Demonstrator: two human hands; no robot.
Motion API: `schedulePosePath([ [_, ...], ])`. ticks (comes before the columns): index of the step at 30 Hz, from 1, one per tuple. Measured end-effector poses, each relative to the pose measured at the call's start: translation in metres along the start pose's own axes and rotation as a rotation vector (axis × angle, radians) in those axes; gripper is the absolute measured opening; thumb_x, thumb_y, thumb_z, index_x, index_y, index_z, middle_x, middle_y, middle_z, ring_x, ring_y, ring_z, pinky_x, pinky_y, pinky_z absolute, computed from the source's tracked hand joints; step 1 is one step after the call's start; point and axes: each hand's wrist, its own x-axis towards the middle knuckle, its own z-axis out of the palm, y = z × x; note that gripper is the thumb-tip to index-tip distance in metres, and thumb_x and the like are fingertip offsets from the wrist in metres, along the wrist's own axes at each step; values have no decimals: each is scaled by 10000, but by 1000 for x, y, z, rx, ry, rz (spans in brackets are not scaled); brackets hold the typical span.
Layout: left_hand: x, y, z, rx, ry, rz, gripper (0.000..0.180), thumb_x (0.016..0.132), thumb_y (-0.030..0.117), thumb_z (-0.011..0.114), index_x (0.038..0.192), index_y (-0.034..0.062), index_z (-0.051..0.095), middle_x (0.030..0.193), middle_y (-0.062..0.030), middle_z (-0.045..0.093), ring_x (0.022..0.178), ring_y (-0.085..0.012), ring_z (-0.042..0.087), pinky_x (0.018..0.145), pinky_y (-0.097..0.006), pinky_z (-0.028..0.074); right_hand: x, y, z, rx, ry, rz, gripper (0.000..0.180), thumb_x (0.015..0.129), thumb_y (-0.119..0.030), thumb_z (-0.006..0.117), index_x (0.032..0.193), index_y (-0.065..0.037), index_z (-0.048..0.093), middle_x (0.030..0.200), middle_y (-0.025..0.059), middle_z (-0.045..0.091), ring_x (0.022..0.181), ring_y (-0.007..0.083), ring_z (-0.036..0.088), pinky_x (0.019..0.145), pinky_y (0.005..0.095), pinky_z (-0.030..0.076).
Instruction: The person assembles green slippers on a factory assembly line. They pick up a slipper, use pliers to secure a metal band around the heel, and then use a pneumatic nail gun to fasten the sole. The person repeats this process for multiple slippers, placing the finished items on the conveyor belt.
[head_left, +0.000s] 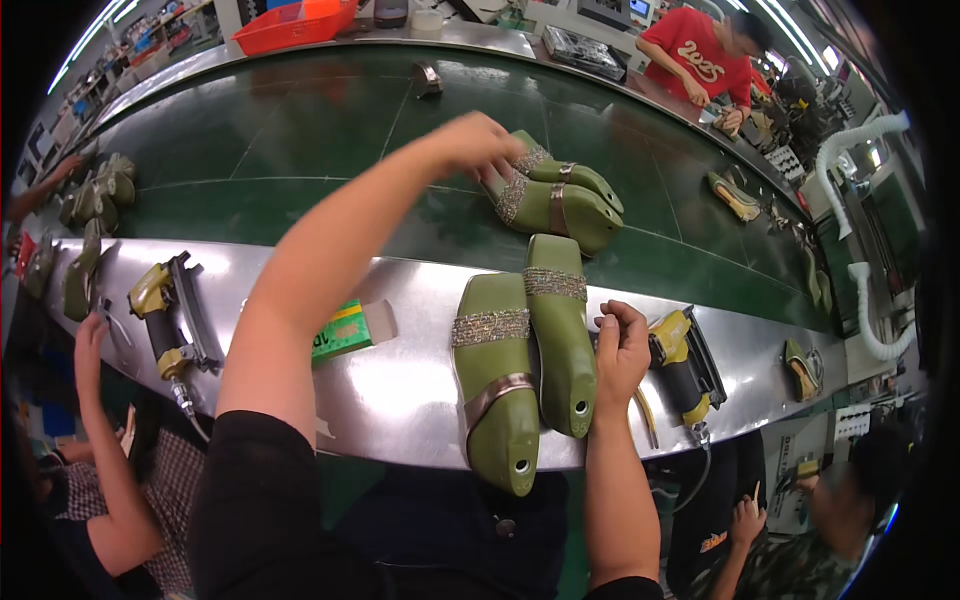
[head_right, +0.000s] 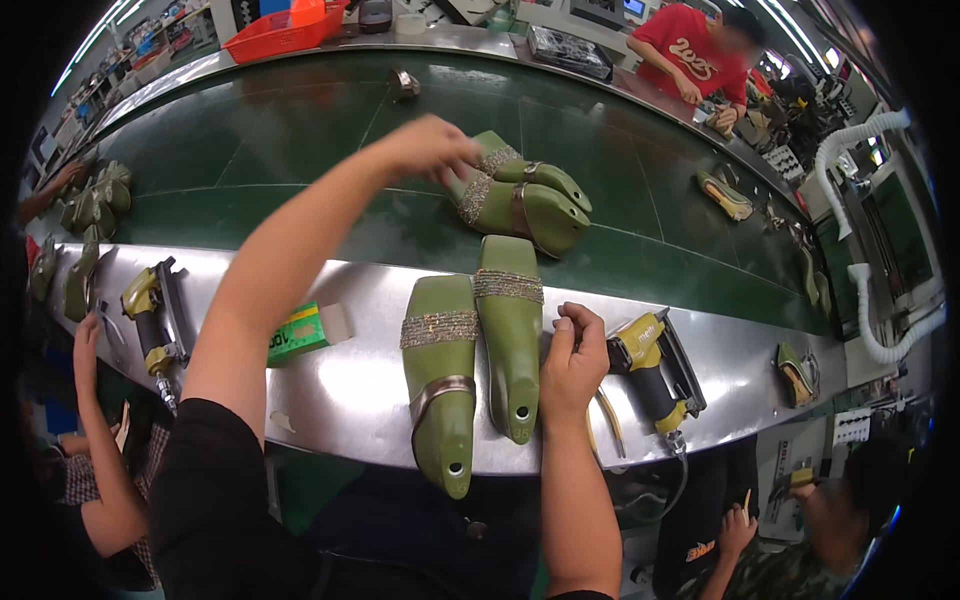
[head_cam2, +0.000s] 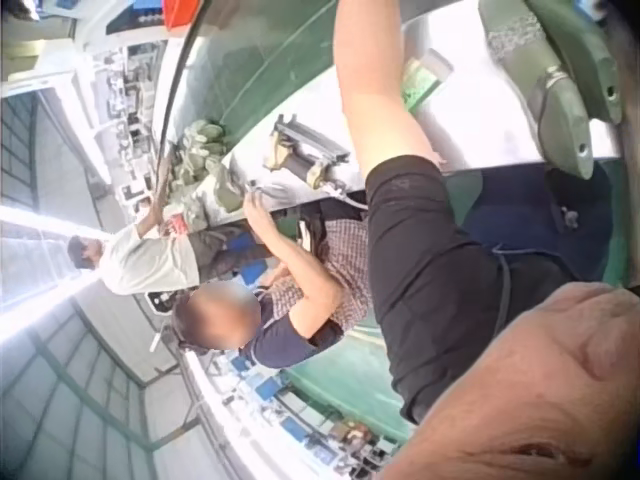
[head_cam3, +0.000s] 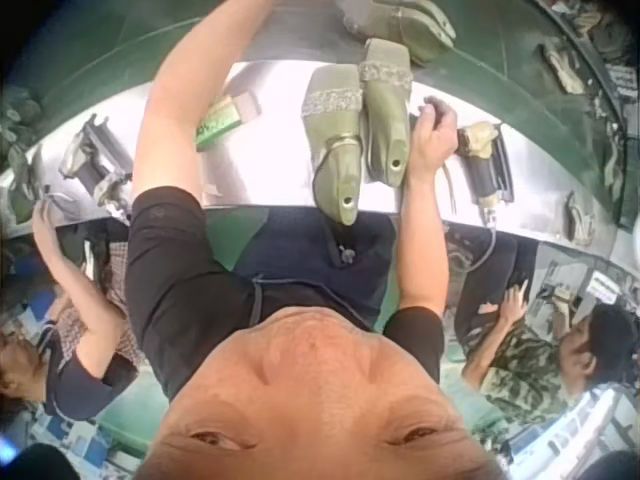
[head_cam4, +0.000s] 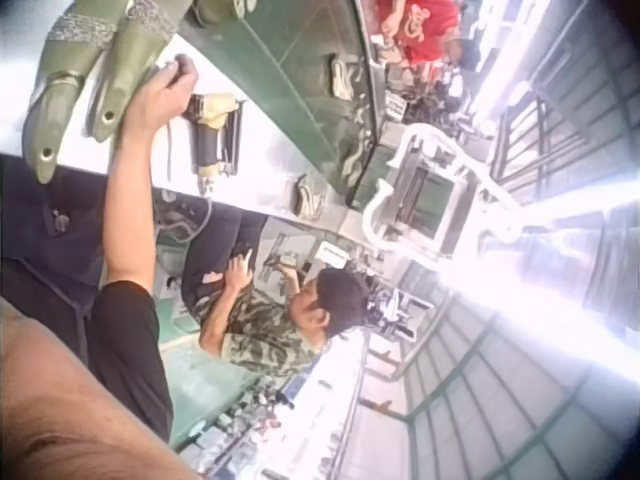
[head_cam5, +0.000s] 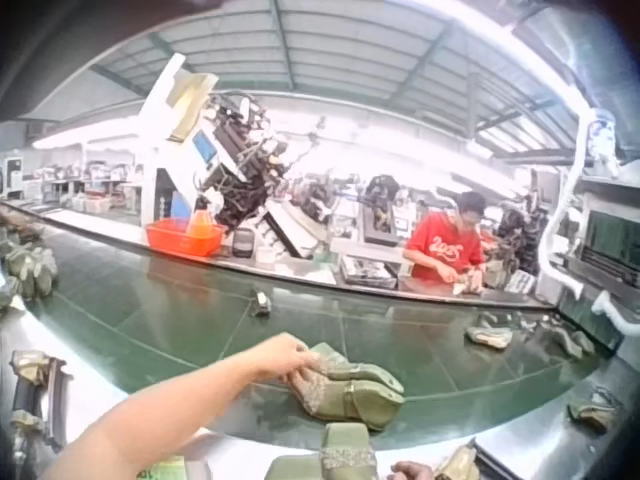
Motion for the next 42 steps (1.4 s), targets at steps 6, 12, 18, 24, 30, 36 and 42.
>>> schedulePosePath([
  [6,90,-96,-108,127,691,-71,435,904,350,765,1189,22,752,1148,-130,764,948,-230,706,789,-392,564,-1,-4,4,-1,-12,45,159,1026,-70,594,1142,15,663,1052,89,715,919,144,654,853,289,527],
  [12,152,-164,-127,-103,790,76,415,783,140,779,1186,41,782,1185,-133,768,1110,-244,707,980,-349,525,-4,-6,4,47,-26,85,148,1032,-60,588,1144,17,646,1069,75,700,933,125,635,855,271,515],
  [18,190,-195,-139,-241,653,181,581,820,69,712,1400,51,679,1432,-172,655,1336,-247,594,1125,-331,427,-2,-14,4,66,-33,102,123,1032,-21,568,1125,11,642,1039,61,686,939,121,636,851,268,514],
  [24,194,-189,-124,-370,812,149,487,845,109,803,1317,23,723,1377,-159,686,1272,-246,629,1096,-352,455,-3,-11,1,10,-23,69,118,1028,-21,565,1100,16,651,996,67,683,903,122,630,829,272,511],
  [30,161,-142,-129,-591,860,312,282,874,61,796,1154,36,776,1006,-29,757,881,-124,669,825,-274,532,-2,-6,1,-10,-28,43,122,1024,-52,579,1085,17,659,940,62,680,849,122,616,798,270,506],
  [36,56,-44,-77,-448,623,393,272,945,97,744,1206,18,743,874,37,654,709,-59,513,650,-237,431,3,-2,-4,-101,-27,-35,149,999,-75,608,1079,32,672,971,148,727,912,227,699,853,347,542],
  [42,-147,39,-1,-634,530,334,393,1026,135,654,1385,-16,601,783,64,487,653,-53,437,596,-227,361,-7,-14,-17,219,140,7,193,1011,-100,637,1149,33,653,1054,98,696,952,175,665,859,303,534],
])
